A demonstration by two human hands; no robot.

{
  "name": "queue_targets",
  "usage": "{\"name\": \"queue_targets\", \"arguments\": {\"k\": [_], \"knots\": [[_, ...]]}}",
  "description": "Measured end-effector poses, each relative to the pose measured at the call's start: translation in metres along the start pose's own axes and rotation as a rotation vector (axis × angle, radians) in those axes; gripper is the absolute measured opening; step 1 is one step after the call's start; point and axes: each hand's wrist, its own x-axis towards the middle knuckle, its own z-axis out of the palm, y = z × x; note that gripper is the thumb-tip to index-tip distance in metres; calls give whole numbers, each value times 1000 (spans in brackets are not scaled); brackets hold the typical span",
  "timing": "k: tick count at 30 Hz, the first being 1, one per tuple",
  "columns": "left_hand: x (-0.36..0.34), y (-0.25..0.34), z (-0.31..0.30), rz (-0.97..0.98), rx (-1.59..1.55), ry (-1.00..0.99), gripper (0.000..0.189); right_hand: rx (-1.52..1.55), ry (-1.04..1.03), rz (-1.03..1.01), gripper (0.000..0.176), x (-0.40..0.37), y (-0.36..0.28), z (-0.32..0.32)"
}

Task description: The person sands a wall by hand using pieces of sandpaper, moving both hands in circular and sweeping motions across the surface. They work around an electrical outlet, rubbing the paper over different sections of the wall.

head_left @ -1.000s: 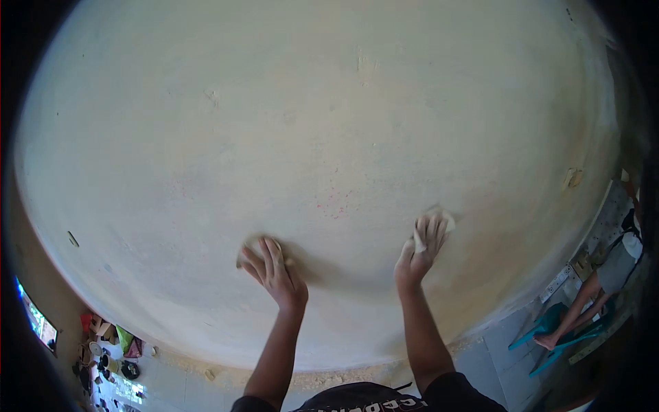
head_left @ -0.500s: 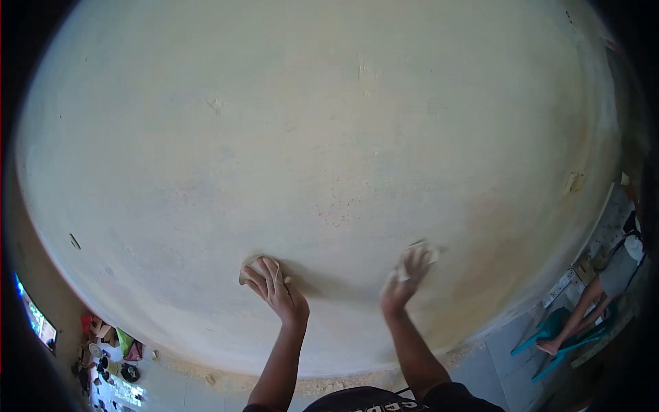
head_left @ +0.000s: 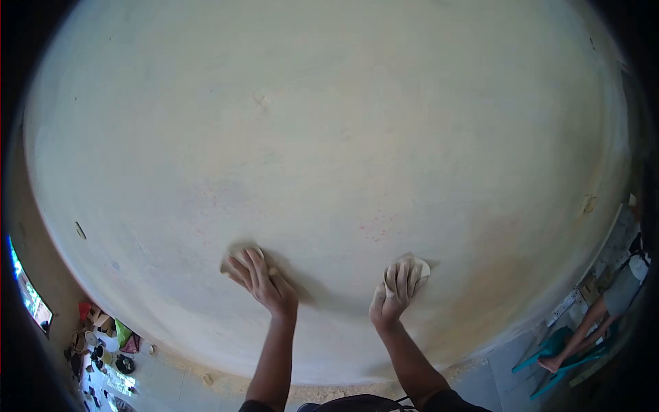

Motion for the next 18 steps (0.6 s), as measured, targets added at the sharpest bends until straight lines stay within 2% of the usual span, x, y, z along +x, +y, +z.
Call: {"name": "queue_targets", "arguments": {"k": [3,5,8,9,11,13,14,16,18], "knots": [[59,3,-20,-51,-75,22,50,-12,-30,-81,45,83,-18,-21],[66,-16,-27,-18,-124,24,49,72,92,-44,47,116,-13,-27],[16,-85,-27,16,-129,-9,47,30,218,52,47,99,-25,-13],[0,-101,-31,-63,-77,-27,46,-12,264,93,47,81,-29,-1],[-7,-129,-32,-33,-1,5,47,-75,234,88,47,47,-54,25],[25,-138,-37,-98,-42,39,48,-63,111,32,47,39,-86,33],[43,-145,-42,-132,-57,54,49,-35,62,-17,47,65,-100,26],[70,-158,-54,-154,-62,57,49,94,113,-50,46,112,-113,20],[75,-180,-61,-167,-58,43,49,185,189,-24,45,125,-122,23]]}}
